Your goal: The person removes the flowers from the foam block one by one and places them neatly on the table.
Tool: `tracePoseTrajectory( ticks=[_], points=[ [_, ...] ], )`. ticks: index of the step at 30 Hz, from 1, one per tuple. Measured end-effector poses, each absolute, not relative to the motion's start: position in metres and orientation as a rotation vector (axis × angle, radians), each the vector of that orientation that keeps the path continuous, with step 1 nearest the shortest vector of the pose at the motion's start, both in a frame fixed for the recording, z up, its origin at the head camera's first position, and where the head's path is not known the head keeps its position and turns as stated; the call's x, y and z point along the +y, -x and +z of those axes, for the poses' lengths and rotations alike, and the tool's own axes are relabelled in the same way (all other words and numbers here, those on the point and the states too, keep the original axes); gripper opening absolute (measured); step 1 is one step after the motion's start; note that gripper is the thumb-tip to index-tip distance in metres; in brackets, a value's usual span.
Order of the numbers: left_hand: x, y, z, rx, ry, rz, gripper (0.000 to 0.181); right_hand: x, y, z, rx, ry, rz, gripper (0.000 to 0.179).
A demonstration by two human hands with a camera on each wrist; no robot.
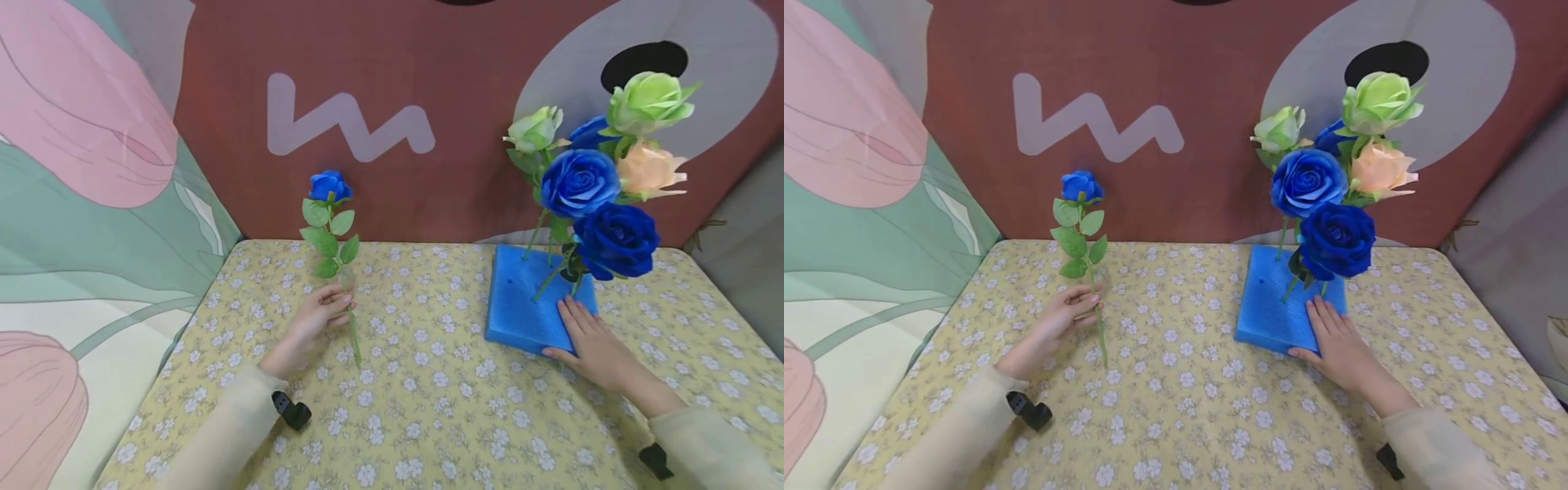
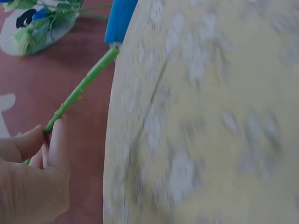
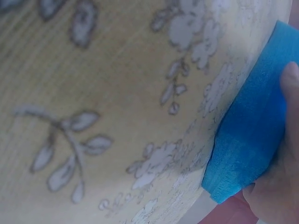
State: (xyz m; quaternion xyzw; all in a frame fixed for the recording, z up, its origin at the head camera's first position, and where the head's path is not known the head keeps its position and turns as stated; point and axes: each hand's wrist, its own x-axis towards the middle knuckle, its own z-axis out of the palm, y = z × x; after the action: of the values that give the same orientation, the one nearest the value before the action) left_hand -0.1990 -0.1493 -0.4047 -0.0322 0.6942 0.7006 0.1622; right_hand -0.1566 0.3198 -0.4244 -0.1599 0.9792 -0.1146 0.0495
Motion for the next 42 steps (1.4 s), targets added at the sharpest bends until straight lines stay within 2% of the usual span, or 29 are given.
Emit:
tracePoseTrajectory(
  ticks=[10, 42],
  points=[
    [-0.207, 0.184, -0.409, 2.056, 0.113, 1.847, 0.059, 0.319, 0.157, -0.426, 3.01, 0.515, -0.332, 0.097],
    [-0.316, 0.169, -0.401, 2.285, 0.277, 1.49, 0.061, 0.319, 0.154, -0.424, 3.013, 0.507, -0.377, 0.096]
  ],
)
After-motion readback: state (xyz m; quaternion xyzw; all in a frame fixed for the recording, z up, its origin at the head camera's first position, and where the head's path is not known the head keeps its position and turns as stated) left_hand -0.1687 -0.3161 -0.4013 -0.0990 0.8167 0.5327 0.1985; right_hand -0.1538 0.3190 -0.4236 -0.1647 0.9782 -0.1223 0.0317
